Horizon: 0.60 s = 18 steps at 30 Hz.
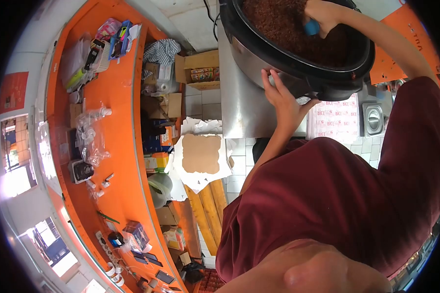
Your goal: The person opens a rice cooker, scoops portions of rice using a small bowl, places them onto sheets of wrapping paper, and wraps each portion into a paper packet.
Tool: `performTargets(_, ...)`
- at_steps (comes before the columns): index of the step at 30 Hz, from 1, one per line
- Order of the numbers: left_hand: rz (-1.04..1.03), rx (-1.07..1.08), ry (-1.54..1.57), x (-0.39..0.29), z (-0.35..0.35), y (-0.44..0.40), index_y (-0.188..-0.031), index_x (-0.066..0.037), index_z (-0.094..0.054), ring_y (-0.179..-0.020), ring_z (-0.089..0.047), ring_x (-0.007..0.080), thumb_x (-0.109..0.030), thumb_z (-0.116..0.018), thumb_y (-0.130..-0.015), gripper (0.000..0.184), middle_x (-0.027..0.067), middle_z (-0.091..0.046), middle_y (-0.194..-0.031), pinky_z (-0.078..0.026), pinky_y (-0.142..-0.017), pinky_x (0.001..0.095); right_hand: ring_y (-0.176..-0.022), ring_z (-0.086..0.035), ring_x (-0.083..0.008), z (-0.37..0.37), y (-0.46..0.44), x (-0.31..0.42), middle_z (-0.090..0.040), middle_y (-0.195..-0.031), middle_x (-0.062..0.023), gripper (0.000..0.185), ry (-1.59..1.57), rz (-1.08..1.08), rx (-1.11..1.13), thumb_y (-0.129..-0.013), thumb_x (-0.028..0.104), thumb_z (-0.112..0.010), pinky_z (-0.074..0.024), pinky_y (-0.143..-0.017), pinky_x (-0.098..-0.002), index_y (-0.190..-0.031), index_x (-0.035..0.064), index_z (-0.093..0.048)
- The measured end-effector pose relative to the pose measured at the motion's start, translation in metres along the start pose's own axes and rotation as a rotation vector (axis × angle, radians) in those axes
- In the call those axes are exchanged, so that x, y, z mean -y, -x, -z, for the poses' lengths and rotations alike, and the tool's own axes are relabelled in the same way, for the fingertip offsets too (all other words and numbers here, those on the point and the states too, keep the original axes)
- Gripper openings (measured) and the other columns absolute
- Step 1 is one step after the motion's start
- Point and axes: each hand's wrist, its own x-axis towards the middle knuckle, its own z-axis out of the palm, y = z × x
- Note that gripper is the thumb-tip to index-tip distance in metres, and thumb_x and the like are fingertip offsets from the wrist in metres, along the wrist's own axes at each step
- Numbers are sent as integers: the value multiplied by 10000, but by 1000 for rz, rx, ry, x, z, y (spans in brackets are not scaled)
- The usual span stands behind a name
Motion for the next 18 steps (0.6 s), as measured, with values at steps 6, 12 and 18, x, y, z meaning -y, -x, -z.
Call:
performTargets(6,-46,-66,61,3,-4,0,-1458,80,3,-1357,-141,508,-364,-913,-536,1373,380,-7,-1460,-187,-1083,520,-756,-681,-242,10,22,47,-704,-842,-149,627,-248,17,123,-492,248,-793,-519,-643,-340,-1081,53,-702)
performTargets(12,-29,-40,97,8,-7,2,-1457,67,22,-1362,-128,512,-340,-930,-512,1401,376,2,-1462,-186,-1098,508,-594,-651,-229,9,27,58,-681,-678,-134,541,-453,89,155,-428,228,-757,-513,-571,-320,-935,41,-746)
performTargets(18,-34,-32,45,4,-6,0,-1464,21,67,-1370,-117,501,-274,-946,-487,1438,354,20,-1468,-177,-1107,508,-696,-663,-188,21,47,21,-702,-811,-104,529,-1040,-26,121,-607,154,-743,-565,-630,-296,-1121,46,-686)
